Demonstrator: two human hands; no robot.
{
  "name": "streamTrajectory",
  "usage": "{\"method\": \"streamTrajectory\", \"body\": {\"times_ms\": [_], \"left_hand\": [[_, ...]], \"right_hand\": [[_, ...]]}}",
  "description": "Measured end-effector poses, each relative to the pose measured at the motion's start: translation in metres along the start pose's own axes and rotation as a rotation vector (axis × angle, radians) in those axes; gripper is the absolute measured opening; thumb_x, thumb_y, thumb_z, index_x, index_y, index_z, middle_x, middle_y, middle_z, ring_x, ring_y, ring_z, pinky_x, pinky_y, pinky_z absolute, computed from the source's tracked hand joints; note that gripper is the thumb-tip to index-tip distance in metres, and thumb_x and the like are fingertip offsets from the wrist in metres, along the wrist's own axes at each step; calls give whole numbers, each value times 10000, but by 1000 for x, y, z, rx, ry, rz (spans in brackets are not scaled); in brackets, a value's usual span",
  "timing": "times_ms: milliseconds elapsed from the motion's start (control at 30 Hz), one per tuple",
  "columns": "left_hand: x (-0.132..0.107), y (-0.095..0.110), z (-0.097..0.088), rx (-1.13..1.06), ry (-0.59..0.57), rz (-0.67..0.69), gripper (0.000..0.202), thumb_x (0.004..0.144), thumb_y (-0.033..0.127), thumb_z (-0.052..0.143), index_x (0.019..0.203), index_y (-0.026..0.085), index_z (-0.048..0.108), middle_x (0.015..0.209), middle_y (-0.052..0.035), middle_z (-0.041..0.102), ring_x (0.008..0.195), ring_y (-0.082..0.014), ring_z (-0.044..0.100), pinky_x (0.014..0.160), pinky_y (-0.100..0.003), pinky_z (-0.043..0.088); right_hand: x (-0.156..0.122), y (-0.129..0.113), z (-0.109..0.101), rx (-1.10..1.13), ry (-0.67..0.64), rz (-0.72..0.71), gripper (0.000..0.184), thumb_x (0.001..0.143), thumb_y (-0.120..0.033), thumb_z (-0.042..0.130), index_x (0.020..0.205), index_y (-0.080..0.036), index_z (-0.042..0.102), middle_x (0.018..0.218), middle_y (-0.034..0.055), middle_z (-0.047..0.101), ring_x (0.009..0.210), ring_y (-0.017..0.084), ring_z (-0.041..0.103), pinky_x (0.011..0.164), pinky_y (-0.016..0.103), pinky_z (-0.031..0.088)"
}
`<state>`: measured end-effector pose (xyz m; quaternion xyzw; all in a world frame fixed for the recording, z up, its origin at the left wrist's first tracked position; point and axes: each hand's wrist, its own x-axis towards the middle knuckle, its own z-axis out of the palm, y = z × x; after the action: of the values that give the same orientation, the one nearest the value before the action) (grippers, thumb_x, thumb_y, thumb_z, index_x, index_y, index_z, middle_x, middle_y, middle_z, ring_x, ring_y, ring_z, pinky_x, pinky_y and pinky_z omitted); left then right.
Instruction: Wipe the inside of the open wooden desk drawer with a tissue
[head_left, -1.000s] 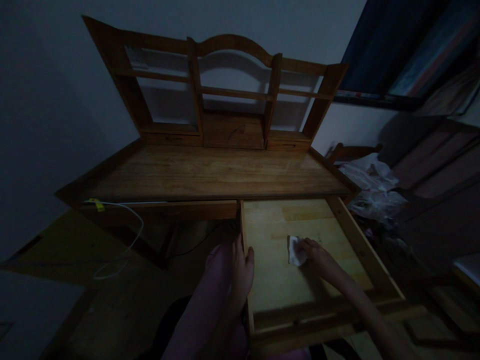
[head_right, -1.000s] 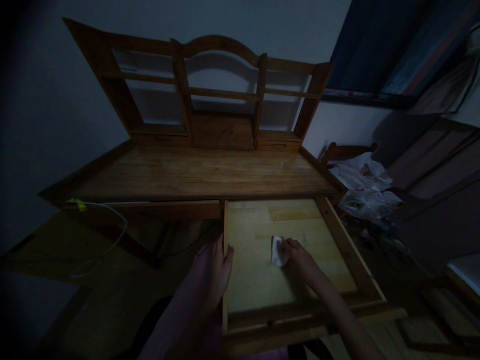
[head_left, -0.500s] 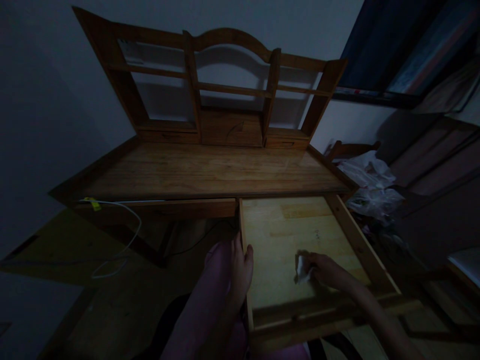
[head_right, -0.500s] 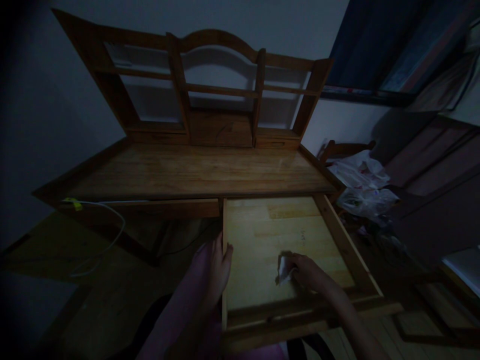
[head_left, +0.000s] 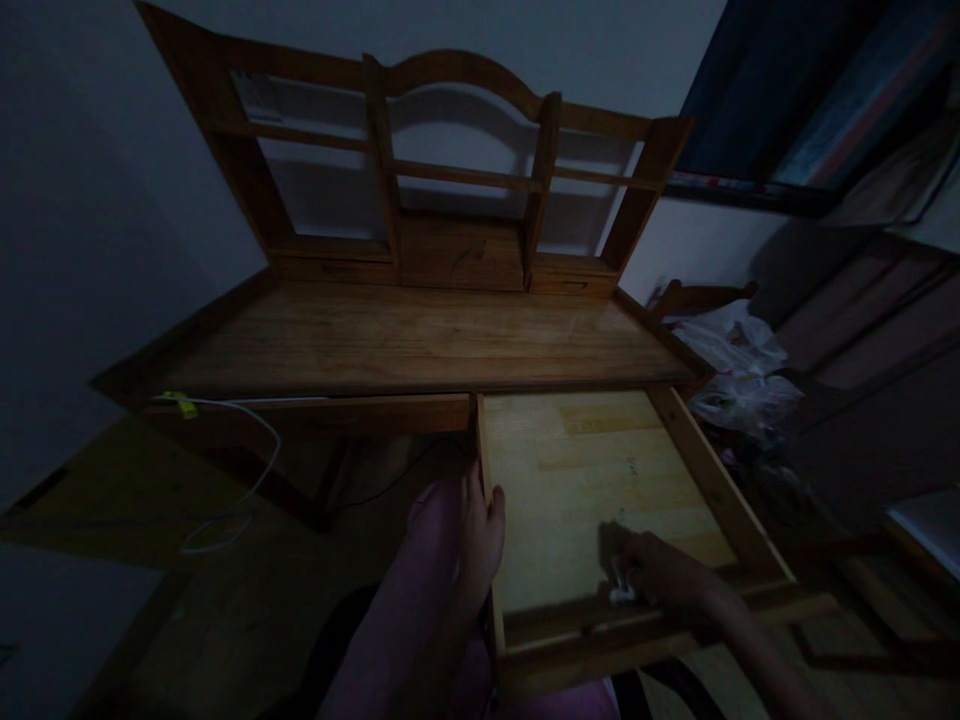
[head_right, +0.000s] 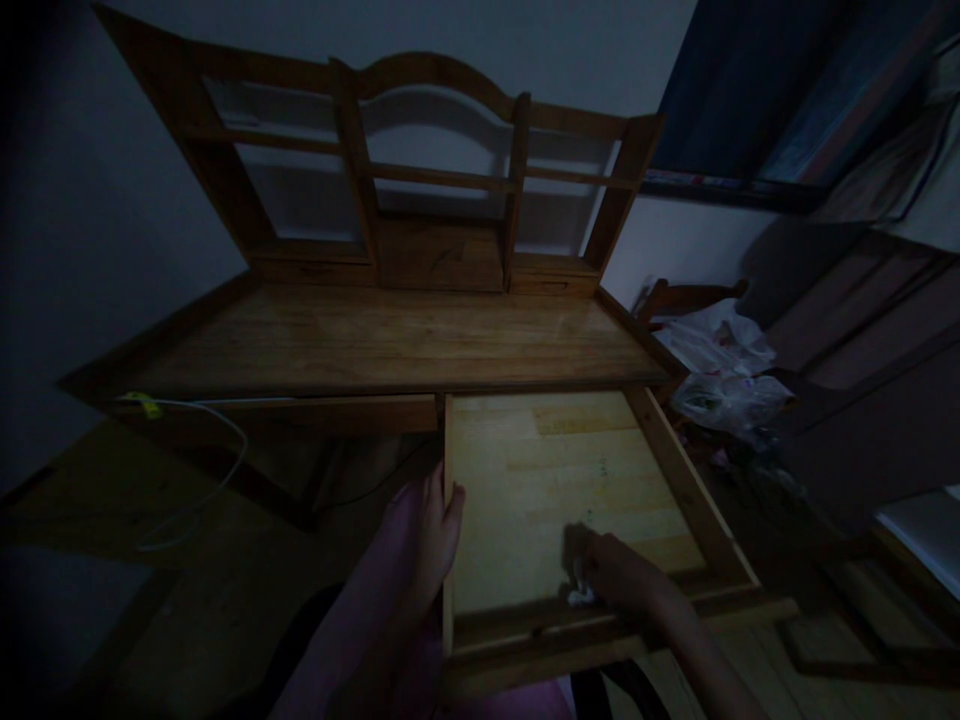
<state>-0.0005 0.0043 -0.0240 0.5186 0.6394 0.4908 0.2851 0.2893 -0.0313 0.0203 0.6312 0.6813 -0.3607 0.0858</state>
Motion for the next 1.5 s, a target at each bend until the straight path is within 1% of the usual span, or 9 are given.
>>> {"method": "streamTrajectory", "body": {"times_ms": [133,300,400,567,767,867,1100,1300,1500], "left_hand": [[0,-2,1,-24,3,-12,491,939,273,470,1420,175,455,1410,-172,546,1343,-287,488,1135,-465,375],[1,-1,1,-32,-10,-17,487,944,271,460,1422,177,452,1435,-174,527,1358,-281,472,1143,-453,367],[1,3,-1,-16,-7,-12,478,947,272,454,1411,159,466,1409,-178,542,1338,-282,488,1137,-457,375],[0,6,-2,-34,2,-27,464,944,274,477,1400,190,481,1380,-163,561,1317,-279,510,1111,-450,403],[0,3,0,-48,-8,-34,481,953,275,464,1424,181,451,1403,-165,546,1349,-262,486,1132,-421,380],[0,4,0,-37,-6,-19,472,949,265,462,1411,165,468,1393,-172,551,1339,-269,489,1128,-428,380],[0,17,-8,11,-15,-12,454,940,235,463,1387,164,498,1371,-167,576,1302,-276,515,1105,-431,393],[0,17,-7,29,-12,-22,462,948,258,459,1396,154,497,1355,-167,587,1300,-272,519,1109,-407,387],[0,15,-6,22,-6,-17,469,949,261,456,1401,138,490,1409,-181,548,1323,-270,501,1129,-410,367]], "right_hand": [[0,-10,1,-143,41,41,215,786,-129,522,843,-145,728,864,130,745,726,188,656,615,263,379],[-3,-20,-1,-224,-4,-79,294,743,-87,504,820,-170,775,863,118,760,817,232,692,677,283,407],[-4,-24,-1,-213,-35,-143,311,724,-79,502,792,-182,788,805,100,761,774,230,700,660,281,407],[-4,-26,1,-129,-53,-228,310,709,-59,501,783,-200,767,773,47,732,732,178,664,679,264,414],[1,-29,1,-68,-123,-265,171,774,-138,523,720,-175,681,665,-3,619,611,121,549,598,237,369],[1,-32,0,-43,-112,-228,117,788,-192,553,724,-171,648,658,-12,593,597,109,525,579,230,344],[2,-47,-3,-54,-163,-170,175,791,-223,535,637,-169,600,584,-7,551,547,101,477,539,236,299],[7,-45,1,16,-124,-158,118,729,-270,629,770,-175,684,682,6,637,592,120,546,539,226,338],[6,-41,0,-23,-190,-133,168,667,-185,615,777,-166,740,744,33,702,667,158,618,546,226,356]]}}
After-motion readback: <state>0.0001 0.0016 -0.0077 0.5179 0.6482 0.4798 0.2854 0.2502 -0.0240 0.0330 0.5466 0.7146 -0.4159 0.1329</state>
